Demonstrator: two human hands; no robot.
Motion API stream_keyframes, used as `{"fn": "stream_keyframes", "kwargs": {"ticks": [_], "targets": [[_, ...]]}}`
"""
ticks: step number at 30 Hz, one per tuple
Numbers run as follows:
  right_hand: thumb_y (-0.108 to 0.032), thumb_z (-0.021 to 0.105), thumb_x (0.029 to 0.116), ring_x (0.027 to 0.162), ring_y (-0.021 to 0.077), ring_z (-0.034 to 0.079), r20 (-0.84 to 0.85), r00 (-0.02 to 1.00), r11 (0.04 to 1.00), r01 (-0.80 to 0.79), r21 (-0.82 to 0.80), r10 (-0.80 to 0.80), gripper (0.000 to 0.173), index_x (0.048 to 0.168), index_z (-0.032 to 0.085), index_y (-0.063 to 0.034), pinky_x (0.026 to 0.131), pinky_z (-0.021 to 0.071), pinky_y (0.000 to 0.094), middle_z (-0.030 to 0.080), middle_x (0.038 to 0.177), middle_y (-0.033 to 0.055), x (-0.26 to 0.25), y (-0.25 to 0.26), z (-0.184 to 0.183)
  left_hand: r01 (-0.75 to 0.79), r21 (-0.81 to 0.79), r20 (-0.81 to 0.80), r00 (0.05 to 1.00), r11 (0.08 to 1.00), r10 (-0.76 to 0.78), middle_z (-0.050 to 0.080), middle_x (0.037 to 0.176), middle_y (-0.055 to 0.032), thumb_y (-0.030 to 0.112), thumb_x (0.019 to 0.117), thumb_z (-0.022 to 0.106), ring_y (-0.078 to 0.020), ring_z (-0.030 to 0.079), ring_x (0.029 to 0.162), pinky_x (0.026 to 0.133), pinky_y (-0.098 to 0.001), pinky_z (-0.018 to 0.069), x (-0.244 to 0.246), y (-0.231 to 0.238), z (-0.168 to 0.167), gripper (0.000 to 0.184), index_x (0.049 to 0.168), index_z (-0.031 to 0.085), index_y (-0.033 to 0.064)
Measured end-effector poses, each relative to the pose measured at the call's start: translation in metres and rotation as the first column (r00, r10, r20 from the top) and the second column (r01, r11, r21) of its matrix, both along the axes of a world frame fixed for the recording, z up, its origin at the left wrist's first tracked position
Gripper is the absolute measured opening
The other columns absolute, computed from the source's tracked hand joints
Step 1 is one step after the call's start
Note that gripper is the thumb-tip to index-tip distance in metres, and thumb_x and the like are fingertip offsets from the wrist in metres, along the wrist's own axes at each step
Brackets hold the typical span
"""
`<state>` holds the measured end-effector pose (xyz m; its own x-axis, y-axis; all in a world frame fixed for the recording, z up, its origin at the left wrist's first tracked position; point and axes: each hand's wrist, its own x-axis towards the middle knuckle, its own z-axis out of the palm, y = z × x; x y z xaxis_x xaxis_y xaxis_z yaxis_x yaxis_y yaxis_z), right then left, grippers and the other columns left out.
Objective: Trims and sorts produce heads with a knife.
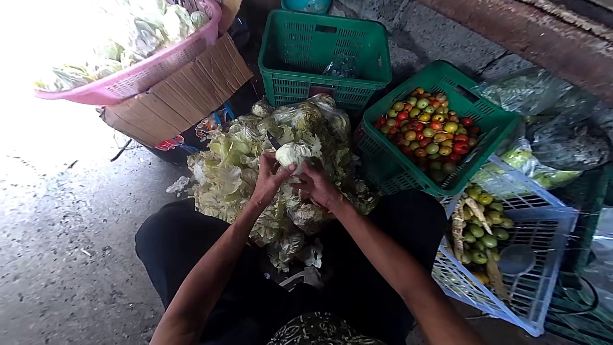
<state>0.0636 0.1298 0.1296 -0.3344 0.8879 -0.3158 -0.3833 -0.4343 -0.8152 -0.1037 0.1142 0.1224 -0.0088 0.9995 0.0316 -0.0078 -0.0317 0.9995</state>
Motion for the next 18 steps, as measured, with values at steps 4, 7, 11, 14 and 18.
{"fn": "stream_keyframes", "kwargs": {"ticks": [4,7,11,14,18], "targets": [[-0.012,0.052,0.1049,0.103,0.0269,0.065,-0.046,0.996,0.996,0.083,0.017,-0.082,0.051,0.151,0.031,-0.0177,0.084,0.0583,0.0503,0.058,0.123,0.0128,0.004,0.004,0.005,-0.039,0.032,-0.191,0.981,0.999,0.045,0.058,0.132,-0.0166,0.033,0.0864,0.082,-0.0243,0.062,0.118,0.096,-0.0434,0.0536,-0.001,0.002,0.002,0.074,0.139,0.039,0.0031],[-0.011,0.054,0.1029,0.109,0.0277,0.063,-0.017,0.996,0.994,0.083,0.074,-0.082,0.059,0.155,0.028,-0.0158,0.087,0.0577,0.0494,0.053,0.135,0.0157,0.006,0.008,0.002,-0.084,-0.005,-0.192,0.978,0.996,0.081,0.059,0.128,-0.0173,0.034,0.0880,0.081,-0.0238,0.066,0.109,0.089,-0.0427,0.0565,-0.002,0.002,0.006,0.076,0.140,0.035,0.0031],[-0.015,0.059,0.0949,0.115,0.0236,0.060,0.087,0.994,0.979,0.055,0.197,-0.073,0.061,0.152,0.036,-0.0152,0.090,0.0562,0.0455,0.051,0.141,0.0126,0.011,0.014,-0.003,-0.002,0.025,-0.122,0.993,1.000,0.005,0.063,0.125,-0.0143,0.024,0.0951,0.074,-0.0189,0.067,0.105,0.090,-0.0375,0.0564,-0.012,0.007,0.006,0.072,0.150,0.031,0.0065],[-0.008,0.059,0.0911,0.117,0.0193,0.059,0.144,0.988,0.963,0.014,0.268,-0.055,0.064,0.152,0.041,-0.0164,0.093,0.0544,0.0398,0.051,0.144,0.0103,0.016,0.016,-0.002,0.046,-0.013,-0.026,0.999,0.999,-0.046,0.068,0.115,-0.0057,0.017,0.0930,0.075,-0.0124,0.067,0.092,0.084,-0.0322,0.0579,-0.018,0.010,0.002,0.048,0.137,0.058,0.0108],[-0.003,0.062,0.0834,0.116,0.0199,0.059,0.220,0.975,0.938,-0.048,0.343,-0.030,0.074,0.153,0.040,-0.0158,0.092,0.0539,0.0412,0.049,0.147,0.0116,0.025,0.022,0.004,0.080,-0.090,0.026,0.997,0.993,-0.078,0.069,0.092,-0.0001,0.006,0.0923,0.073,-0.0073,0.063,0.072,0.069,-0.0243,0.0562,-0.020,0.010,0.004,0.017,0.106,0.064,0.0090]]}}
